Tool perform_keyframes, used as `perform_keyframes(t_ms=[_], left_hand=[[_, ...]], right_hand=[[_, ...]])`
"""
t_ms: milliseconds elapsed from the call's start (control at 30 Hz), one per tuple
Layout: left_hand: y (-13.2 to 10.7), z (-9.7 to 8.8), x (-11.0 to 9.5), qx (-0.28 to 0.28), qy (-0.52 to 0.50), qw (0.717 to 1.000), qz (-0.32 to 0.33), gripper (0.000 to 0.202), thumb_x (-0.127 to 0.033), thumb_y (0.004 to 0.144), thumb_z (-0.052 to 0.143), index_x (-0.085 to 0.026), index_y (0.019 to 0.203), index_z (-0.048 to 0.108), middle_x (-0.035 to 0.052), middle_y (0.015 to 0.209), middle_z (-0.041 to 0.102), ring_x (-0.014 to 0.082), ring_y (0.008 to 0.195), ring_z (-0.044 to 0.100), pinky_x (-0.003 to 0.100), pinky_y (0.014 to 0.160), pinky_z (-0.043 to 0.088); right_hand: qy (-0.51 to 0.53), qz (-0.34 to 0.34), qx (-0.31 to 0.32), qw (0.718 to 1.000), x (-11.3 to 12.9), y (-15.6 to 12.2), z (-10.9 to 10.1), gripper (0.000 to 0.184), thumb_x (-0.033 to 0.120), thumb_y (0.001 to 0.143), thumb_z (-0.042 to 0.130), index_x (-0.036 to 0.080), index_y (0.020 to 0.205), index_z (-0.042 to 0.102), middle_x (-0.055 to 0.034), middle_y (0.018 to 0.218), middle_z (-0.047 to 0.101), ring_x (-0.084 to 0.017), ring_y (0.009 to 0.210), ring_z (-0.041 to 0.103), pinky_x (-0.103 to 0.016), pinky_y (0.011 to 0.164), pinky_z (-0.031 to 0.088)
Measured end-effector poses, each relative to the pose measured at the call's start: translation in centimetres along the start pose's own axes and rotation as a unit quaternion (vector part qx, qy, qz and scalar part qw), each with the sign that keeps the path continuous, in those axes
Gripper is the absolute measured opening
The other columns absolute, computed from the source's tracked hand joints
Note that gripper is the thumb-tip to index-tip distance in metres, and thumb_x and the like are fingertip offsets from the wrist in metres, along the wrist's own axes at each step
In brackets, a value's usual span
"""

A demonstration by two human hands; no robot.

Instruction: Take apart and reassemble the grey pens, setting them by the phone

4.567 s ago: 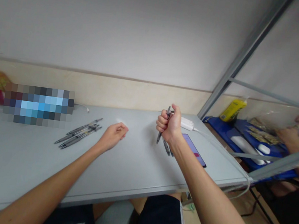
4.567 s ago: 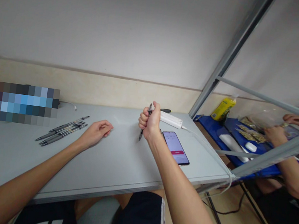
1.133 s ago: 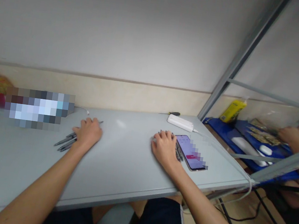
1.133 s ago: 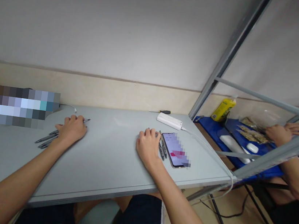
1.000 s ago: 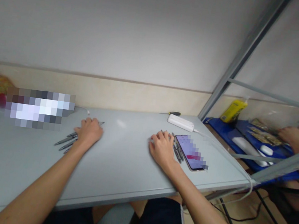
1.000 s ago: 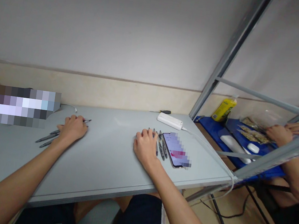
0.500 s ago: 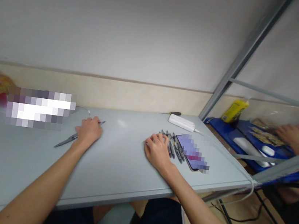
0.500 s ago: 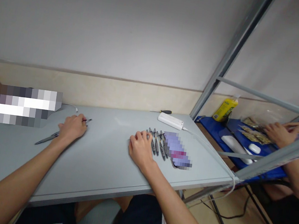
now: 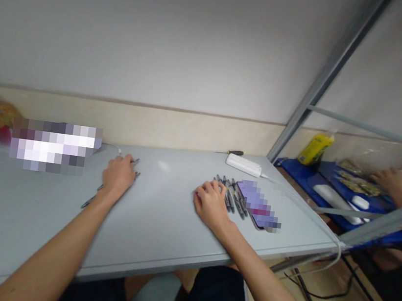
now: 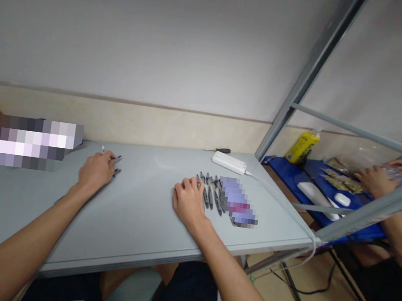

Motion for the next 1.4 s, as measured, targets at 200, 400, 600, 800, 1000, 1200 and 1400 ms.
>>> perform_keyframes(t_ms=[200,400,600,800,1000,1200,1400], left_hand=[[-1.1,-2.4,-3.3,-0.131,-0.099,0.981,0.106,0.031,-0.027,0.09,0.033,-0.014,0.108,0.056,0.0119,0.092,0.057,0.0236,0.088,0.057,0.037,0.077,0.046],[-5.6,-2.4,-10.4,-0.107,-0.187,0.912,0.348,0.03,-0.03,0.093,0.033,-0.019,0.111,0.054,0.0059,0.093,0.055,0.0142,0.082,0.057,0.026,0.077,0.047],[-9.3,-1.1,-14.1,-0.024,-0.198,0.862,0.466,0.028,-0.028,0.093,0.034,-0.019,0.113,0.05,0.0068,0.097,0.056,0.0155,0.088,0.057,0.028,0.08,0.048],[-8.9,-1.3,-13.7,-0.016,-0.197,0.874,0.444,0.029,-0.033,0.091,0.037,-0.017,0.113,0.047,0.0078,0.098,0.057,0.0173,0.087,0.057,0.03,0.077,0.048],[-8.4,-1.5,-13.3,-0.063,-0.144,0.882,0.444,0.029,-0.034,0.091,0.037,-0.015,0.108,0.05,0.0094,0.095,0.058,0.0205,0.088,0.055,0.034,0.078,0.045],[-8.2,-1.4,-13.4,-0.092,-0.057,0.898,0.427,0.024,-0.032,0.089,0.037,-0.016,0.088,0.055,0.0087,0.082,0.058,0.0225,0.081,0.052,0.036,0.07,0.04],[-7.7,-0.6,-13.0,-0.076,-0.005,0.927,0.368,0.014,-0.017,0.083,0.041,-0.017,0.079,0.055,0.008,0.074,0.06,0.0224,0.074,0.055,0.035,0.068,0.039]], right_hand=[[0.028,0.002,-0.008,1.0,0.0,0.1,-0.3,0.015,0.02,0.084,0.048,0.018,0.091,0.062,-0.0084,0.088,0.057,-0.024,0.091,0.043,-0.04,0.082,0.028],[0.091,-0.023,-0.026,0.995,0.6,0.0,-1.3,0.037,0.026,0.087,0.045,0.013,0.121,0.048,-0.0122,0.104,0.054,-0.025,0.095,0.043,-0.036,0.083,0.037],[0.119,-0.053,-0.049,0.99,1.0,0.1,-1.7,0.032,0.03,0.09,0.042,0.011,0.114,0.052,-0.0129,0.106,0.057,-0.024,0.097,0.045,-0.036,0.086,0.039],[0.112,-0.062,-0.058,0.99,0.9,0.0,-1.5,0.023,0.029,0.091,0.042,0.015,0.087,0.061,-0.0073,0.076,0.063,-0.02,0.077,0.047,-0.03,0.068,0.039],[0.144,0.007,-0.099,0.985,-0.5,-0.3,-2.2,0.022,0.03,0.09,0.045,0.016,0.082,0.06,-0.0054,0.068,0.06,-0.019,0.073,0.048,-0.029,0.065,0.037],[0.163,0.082,-0.094,0.979,-1.9,-0.3,-2.3,0.033,0.032,0.09,0.042,0.018,0.064,0.056,-0.003,0.059,0.051,-0.017,0.066,0.048,-0.027,0.06,0.034],[0.136,0.018,-0.093,0.986,-0.3,-0.2,-2.8,0.031,0.037,0.087,0.048,0.014,0.106,0.058,-0.0078,0.084,0.062,-0.02,0.084,0.049,-0.029,0.074,0.038]])
Point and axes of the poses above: each hand's wrist, its own y-axis towards the middle knuckle, its own z-axis out of the palm, x = y × z, the point moved 8 cm from there along y, towards the middle knuckle
